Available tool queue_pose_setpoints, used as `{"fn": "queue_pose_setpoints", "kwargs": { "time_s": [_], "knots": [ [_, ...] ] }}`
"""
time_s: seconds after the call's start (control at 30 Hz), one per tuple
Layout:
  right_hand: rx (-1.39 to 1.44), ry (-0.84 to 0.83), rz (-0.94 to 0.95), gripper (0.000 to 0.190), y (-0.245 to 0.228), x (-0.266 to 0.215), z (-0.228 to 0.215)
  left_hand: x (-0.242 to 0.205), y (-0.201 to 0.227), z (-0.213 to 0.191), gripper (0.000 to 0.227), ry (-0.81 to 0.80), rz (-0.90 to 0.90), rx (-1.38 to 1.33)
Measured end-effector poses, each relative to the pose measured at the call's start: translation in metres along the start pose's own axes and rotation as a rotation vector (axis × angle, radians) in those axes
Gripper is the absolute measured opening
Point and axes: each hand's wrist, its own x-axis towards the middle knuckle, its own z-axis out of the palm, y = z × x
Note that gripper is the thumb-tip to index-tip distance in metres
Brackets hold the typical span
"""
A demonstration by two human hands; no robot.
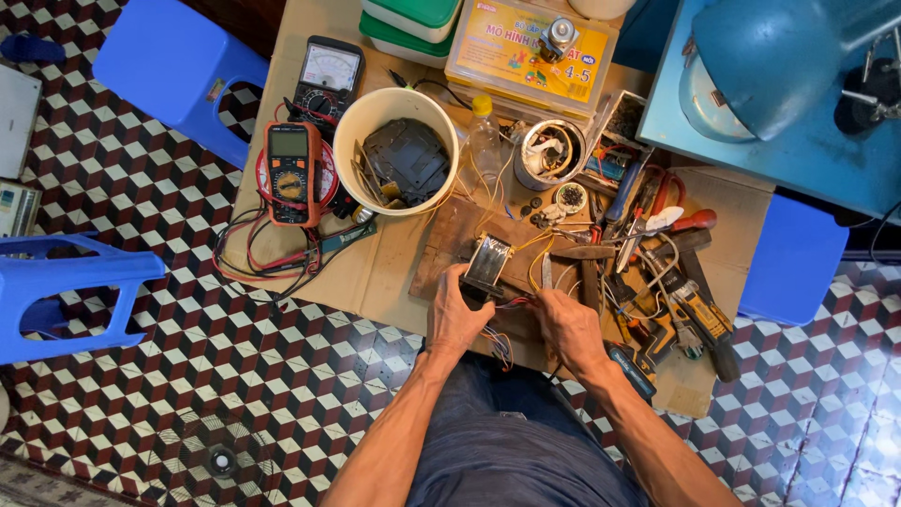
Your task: The person assembles a small electronic device by hand, connecting wires to a circuit board and securing components within a metal casing. They repeatedly adjust the wiring and casing alignment on a cluttered workbench.
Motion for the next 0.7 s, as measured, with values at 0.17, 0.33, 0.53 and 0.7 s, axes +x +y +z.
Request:
{"fn": "queue_pose_setpoints", "kwargs": {
  "time_s": [0.17,0.33,0.53,0.7],
  "knots": [
    [0.307,-0.152,0.461,0.016,-0.032,0.031,-0.05,0.001,0.005,-0.017,0.069,-0.005,-0.108,0.012],
    [0.909,-0.228,0.422,0.027,-0.084,0.138,-0.044,0.0,0.014,-0.028,0.068,-0.008,-0.076,0.002],
    [0.442,-0.231,0.434,0.036,-0.094,0.194,-0.025,-0.002,-0.013,-0.033,0.049,-0.056,0.016,-0.08],
    [0.321,-0.29,0.357,0.04,-0.058,0.099,-0.014,0.0,-0.039,-0.022,0.07,-0.059,-0.179,-0.236]
  ]
}}
